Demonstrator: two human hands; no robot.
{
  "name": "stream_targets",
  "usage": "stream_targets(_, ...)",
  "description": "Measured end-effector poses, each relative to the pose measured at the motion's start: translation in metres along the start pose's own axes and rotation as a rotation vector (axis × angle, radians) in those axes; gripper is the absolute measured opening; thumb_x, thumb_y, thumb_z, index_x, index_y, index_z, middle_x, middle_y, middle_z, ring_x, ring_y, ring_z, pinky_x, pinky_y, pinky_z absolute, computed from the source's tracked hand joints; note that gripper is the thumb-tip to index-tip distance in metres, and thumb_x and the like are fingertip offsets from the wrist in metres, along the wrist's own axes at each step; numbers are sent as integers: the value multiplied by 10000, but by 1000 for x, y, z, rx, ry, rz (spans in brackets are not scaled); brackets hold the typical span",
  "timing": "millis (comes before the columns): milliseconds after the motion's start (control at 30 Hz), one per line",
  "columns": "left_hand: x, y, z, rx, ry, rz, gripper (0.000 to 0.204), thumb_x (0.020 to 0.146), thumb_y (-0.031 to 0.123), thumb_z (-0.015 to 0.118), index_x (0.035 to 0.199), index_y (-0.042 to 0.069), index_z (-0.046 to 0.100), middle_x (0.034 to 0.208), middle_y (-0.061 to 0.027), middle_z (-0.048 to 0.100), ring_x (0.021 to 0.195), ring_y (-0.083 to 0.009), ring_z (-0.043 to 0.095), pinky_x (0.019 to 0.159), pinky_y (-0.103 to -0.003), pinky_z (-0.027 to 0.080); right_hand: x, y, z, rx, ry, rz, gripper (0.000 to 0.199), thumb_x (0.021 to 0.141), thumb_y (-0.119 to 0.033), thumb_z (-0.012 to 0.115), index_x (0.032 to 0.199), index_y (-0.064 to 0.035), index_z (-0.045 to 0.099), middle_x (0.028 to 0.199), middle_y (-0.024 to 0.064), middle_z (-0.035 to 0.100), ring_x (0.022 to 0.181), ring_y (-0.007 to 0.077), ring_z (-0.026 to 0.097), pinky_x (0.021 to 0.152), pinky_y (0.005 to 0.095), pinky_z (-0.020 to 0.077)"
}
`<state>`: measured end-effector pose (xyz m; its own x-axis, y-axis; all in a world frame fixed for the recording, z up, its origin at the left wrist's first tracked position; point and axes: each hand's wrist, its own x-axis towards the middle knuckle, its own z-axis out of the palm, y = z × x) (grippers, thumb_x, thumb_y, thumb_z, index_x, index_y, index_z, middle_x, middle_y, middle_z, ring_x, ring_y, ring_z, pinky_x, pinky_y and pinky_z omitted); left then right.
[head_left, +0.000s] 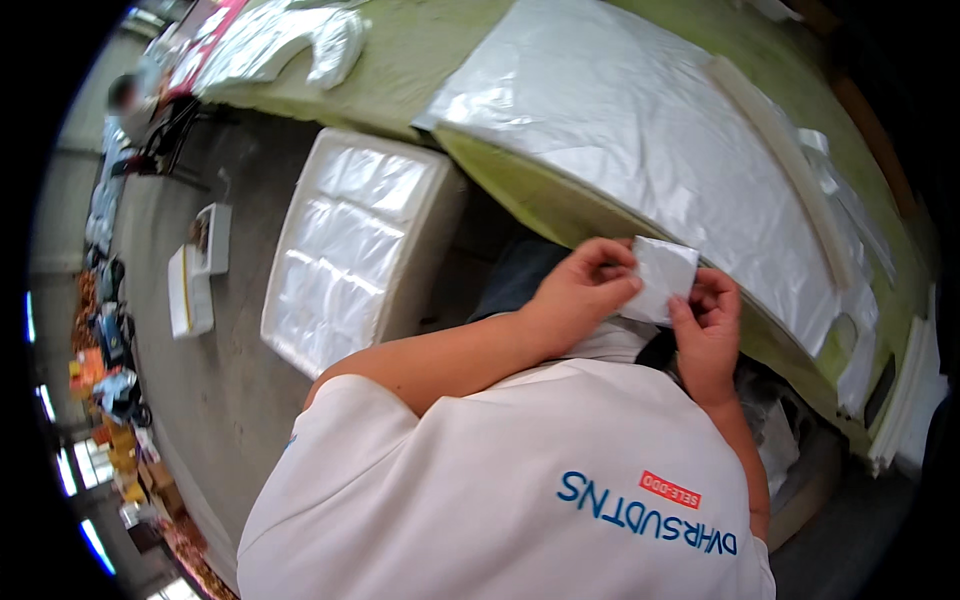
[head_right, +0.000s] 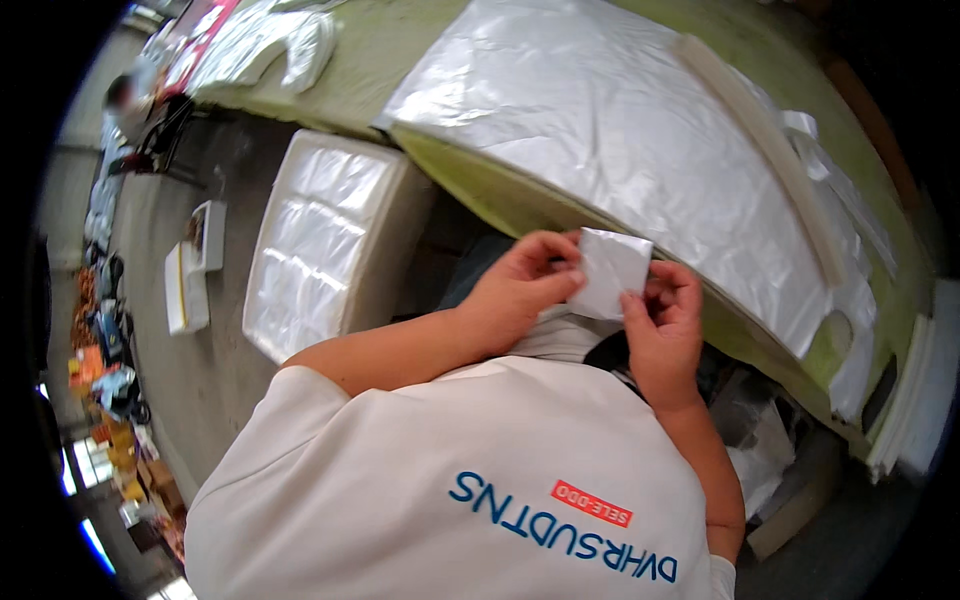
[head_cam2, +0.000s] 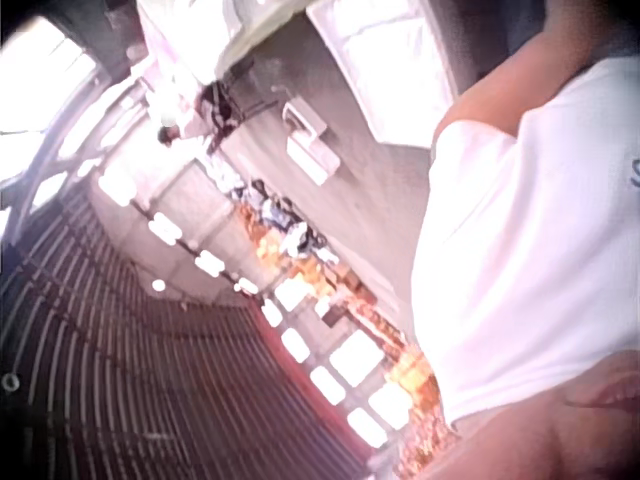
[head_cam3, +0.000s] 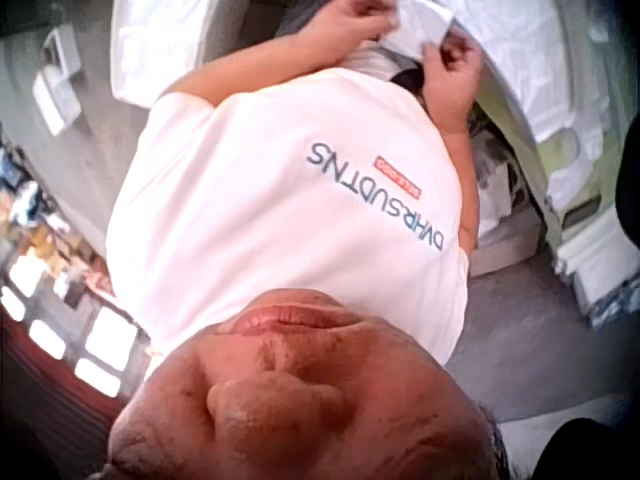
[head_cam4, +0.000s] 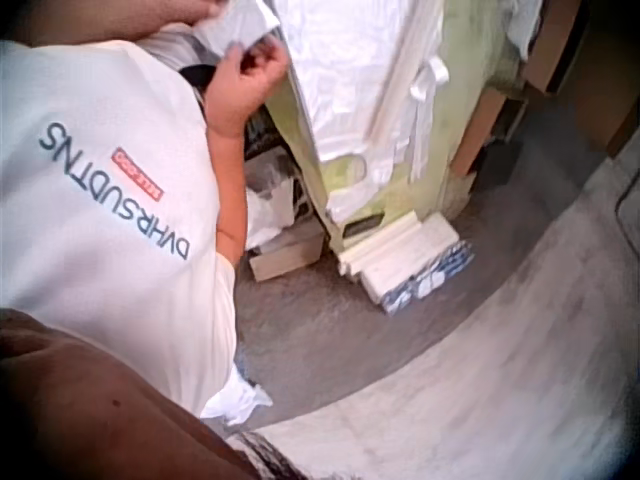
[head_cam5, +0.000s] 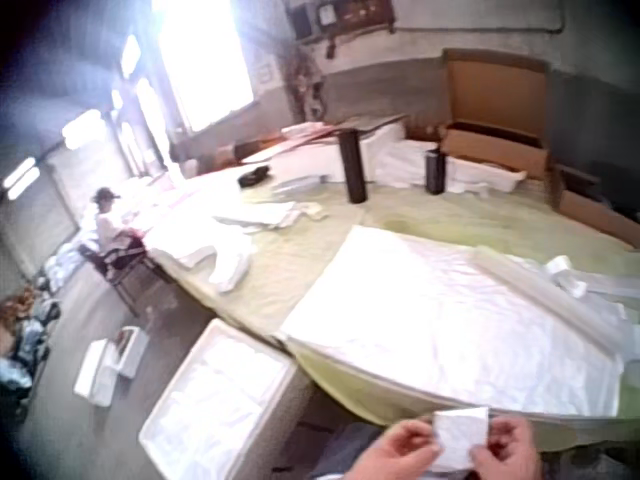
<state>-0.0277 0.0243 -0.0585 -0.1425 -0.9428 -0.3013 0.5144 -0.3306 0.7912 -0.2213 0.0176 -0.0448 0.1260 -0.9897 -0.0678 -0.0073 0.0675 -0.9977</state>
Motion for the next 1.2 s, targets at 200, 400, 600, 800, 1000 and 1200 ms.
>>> stream_targets(200,-7,16,-8,210,90,-94,123,946,-6,621,1045,57,656,1041,7,658,979,-79,589,884,-252,481,0,-6,11,33,-127,101,414,955,39,625,1325,-50,460,1010,20,589,894,81,550,799,234,468)
stream_targets(400,-37,67,-94,382,334,268,200,849,-59,551,961,67,657,959,4,635,912,-100,578,851,-251,466,3,1,2,40,-203,145,371,983,-5,615,1326,-48,482,992,13,582,868,73,532,768,216,456)
stream_targets(600,-111,177,-266,684,893,311,152,871,38,584,977,53,691,917,-2,641,835,-100,565,783,-250,467,7,4,4,22,-274,171,302,978,-21,630,1268,-36,546,977,0,573,846,65,520,747,216,450)
stream_targets(800,-125,186,-298,1022,1021,292,144,874,50,573,951,37,694,900,-13,676,824,-110,597,780,-254,479,10,5,10,14,-296,198,270,975,-27,637,1238,-33,572,946,-9,571,828,62,515,742,215,443)
stream_targets(1000,-124,213,-337,1102,1166,246,164,870,73,568,943,35,711,896,-46,700,830,-139,629,783,-284,503,10,7,4,29,-290,257,260,979,-36,636,1232,-35,577,948,-11,577,832,64,520,749,219,447)
stream_targets(1200,-106,184,-346,1517,1114,0,210,834,113,621,1007,109,739,1004,-94,718,898,-280,677,852,-366,531,12,2,10,2,-303,247,250,980,-35,633,1225,-34,583,958,-10,586,841,65,527,760,220,449)
